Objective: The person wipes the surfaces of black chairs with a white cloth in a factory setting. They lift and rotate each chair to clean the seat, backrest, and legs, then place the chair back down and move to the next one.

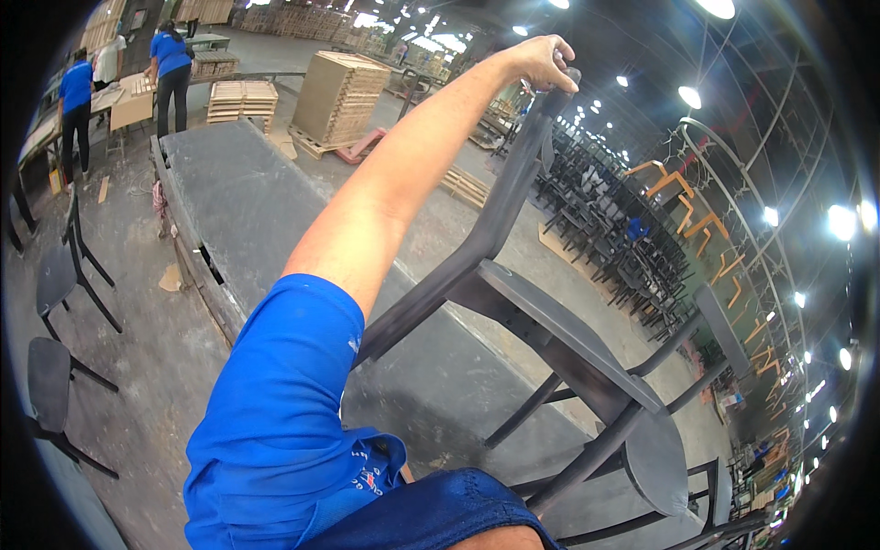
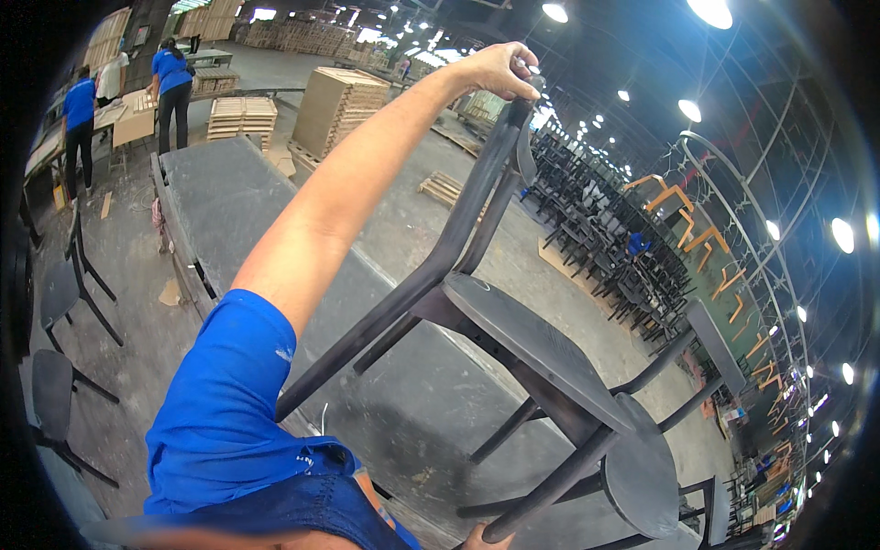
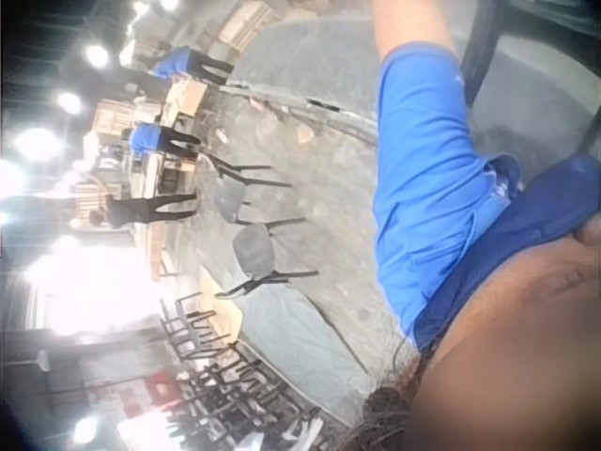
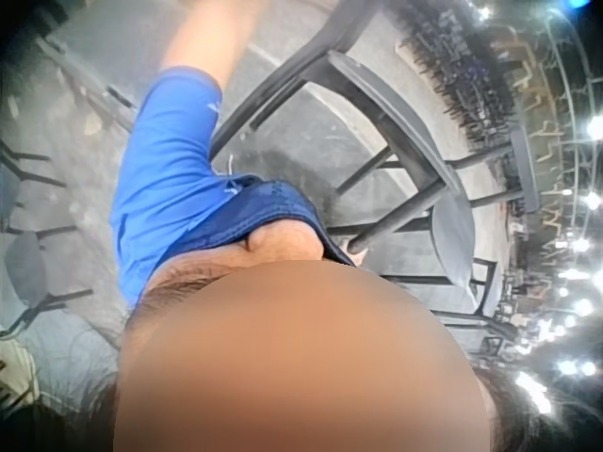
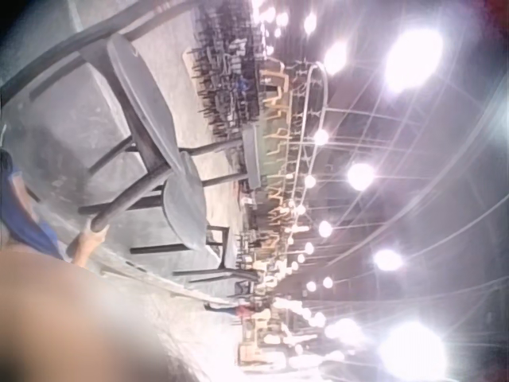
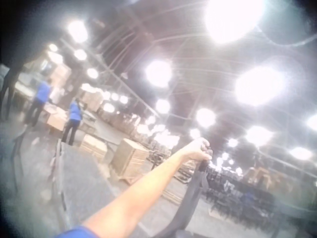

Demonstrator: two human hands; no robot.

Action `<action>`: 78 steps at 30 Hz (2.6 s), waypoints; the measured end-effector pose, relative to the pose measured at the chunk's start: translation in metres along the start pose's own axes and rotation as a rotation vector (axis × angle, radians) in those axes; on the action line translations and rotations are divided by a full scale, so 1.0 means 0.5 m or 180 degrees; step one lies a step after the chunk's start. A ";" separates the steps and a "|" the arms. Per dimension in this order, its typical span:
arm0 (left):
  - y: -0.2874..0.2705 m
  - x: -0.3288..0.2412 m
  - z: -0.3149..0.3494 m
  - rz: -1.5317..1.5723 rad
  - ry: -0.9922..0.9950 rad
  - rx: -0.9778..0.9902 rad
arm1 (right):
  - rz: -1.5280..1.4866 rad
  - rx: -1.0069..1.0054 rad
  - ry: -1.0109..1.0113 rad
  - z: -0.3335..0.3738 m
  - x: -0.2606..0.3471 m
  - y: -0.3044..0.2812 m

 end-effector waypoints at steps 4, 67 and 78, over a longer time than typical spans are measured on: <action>0.008 0.012 0.028 -0.0967 0.0863 -0.0503 | -0.0131 -0.0210 -0.0461 -0.003 0.020 0.009; 0.026 -0.013 0.159 -0.1934 0.2264 -0.1588 | -0.0270 0.0042 -0.0672 0.020 0.008 0.025; -0.015 -0.062 0.164 0.0569 0.1355 -0.2942 | -0.0393 -0.0089 -0.0750 0.071 -0.058 0.026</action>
Point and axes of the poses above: each hand's wrist, its own z-axis away from the middle knuckle, its own y-axis out of the palm, x = y × z, the point moved 4 cm from there along -z, towards the middle knuckle, and after that the axes turned 1 degree about -x, right-handed, at the moved point
